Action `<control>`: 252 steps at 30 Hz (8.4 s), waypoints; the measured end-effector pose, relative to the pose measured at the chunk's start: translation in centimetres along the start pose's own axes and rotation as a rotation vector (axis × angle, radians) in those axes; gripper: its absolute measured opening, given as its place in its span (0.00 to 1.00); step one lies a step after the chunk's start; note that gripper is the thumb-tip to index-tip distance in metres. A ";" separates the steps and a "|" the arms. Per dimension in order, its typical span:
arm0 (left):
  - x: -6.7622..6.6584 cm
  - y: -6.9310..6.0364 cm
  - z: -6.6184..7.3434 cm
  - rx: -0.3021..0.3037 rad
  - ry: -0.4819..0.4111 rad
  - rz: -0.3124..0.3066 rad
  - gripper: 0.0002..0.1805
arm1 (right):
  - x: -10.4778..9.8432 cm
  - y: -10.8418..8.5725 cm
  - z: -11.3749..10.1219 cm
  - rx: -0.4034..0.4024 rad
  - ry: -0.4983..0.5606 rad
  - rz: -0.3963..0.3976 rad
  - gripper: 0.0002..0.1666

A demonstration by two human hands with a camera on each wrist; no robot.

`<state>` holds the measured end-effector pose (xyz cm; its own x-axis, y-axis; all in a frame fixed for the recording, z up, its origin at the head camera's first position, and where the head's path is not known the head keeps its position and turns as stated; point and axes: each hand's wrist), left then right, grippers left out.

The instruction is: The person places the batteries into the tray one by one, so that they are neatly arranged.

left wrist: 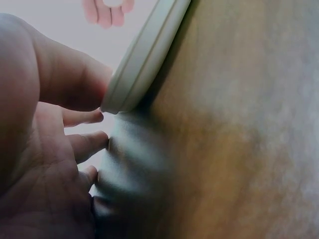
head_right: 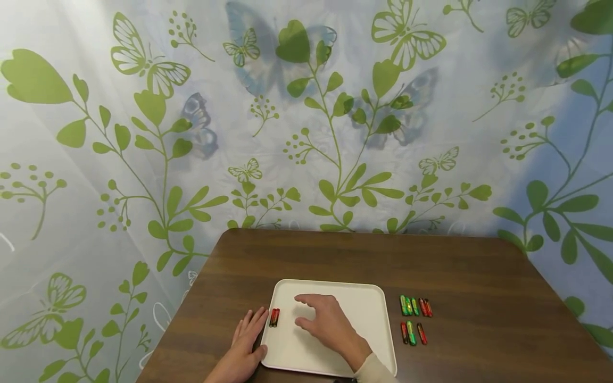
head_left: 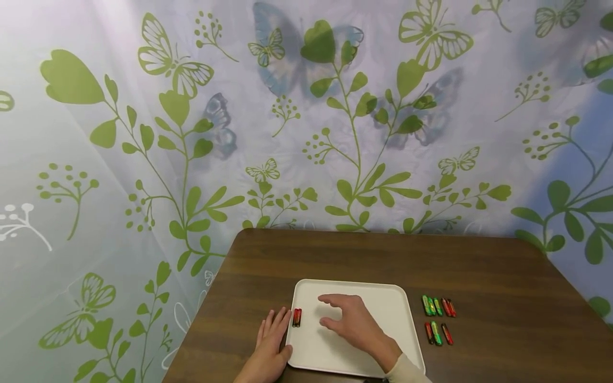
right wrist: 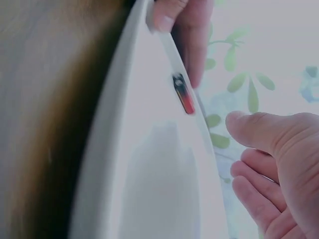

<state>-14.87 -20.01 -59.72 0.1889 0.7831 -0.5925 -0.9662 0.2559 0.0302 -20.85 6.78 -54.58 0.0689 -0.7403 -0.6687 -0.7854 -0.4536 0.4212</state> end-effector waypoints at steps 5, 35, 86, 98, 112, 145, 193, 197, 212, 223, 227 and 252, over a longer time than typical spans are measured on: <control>0.0 0.1 -0.4 0.004 -0.005 -0.021 0.43 | -2.0 -0.9 0.8 0.010 -0.031 0.023 0.27; 0.0 0.2 -0.6 -0.023 -0.051 -0.044 0.43 | -17.7 -10.7 7.8 0.114 0.031 -0.124 0.36; 0.0 -0.2 -0.5 0.001 -0.005 -0.015 0.42 | -18.5 -14.6 10.9 0.142 -0.309 0.037 0.31; 0.3 -0.2 -0.6 0.052 0.017 0.022 0.43 | -15.2 -9.4 7.6 0.144 -0.123 0.031 0.29; 0.1 -0.3 0.0 0.038 0.015 0.003 0.42 | -9.3 -4.5 4.8 0.100 0.042 0.083 0.30; 0.5 -0.2 -0.6 0.084 0.028 0.039 0.42 | 1.8 1.4 -0.3 0.018 0.264 -0.084 0.25; 0.3 0.3 -0.3 0.013 0.014 0.001 0.43 | -1.3 0.5 2.1 0.127 0.200 -0.210 0.38; 0.2 0.3 -0.5 0.000 -0.005 -0.022 0.43 | -3.4 0.0 3.0 0.153 0.229 -0.208 0.39; 0.5 0.6 -1.4 0.078 0.022 0.013 0.44 | -9.0 -3.5 5.5 0.228 0.233 -0.168 0.37; 1.0 0.6 -2.1 0.119 0.017 0.059 0.45 | -12.1 -5.4 6.0 0.194 0.199 -0.139 0.36; 0.9 0.7 -2.0 0.122 0.037 0.071 0.45 | -13.6 -6.1 6.1 0.228 0.161 -0.155 0.38; -0.9 1.6 -0.5 -0.017 -0.024 -0.017 0.43 | -19.2 -12.0 9.9 0.309 -0.189 -0.156 0.37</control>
<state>-16.64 -20.61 -59.55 0.2090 0.7920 -0.5737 -0.9658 0.2593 0.0062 -18.80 31.35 -52.86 0.1102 -0.5570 -0.8232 -0.9245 -0.3615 0.1208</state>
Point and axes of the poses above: each hand's wrist, its own y-axis towards the middle knuckle, its own x-axis out of the palm, z = x × y, and after that the axes turned 2 degrees about -x, right-handed
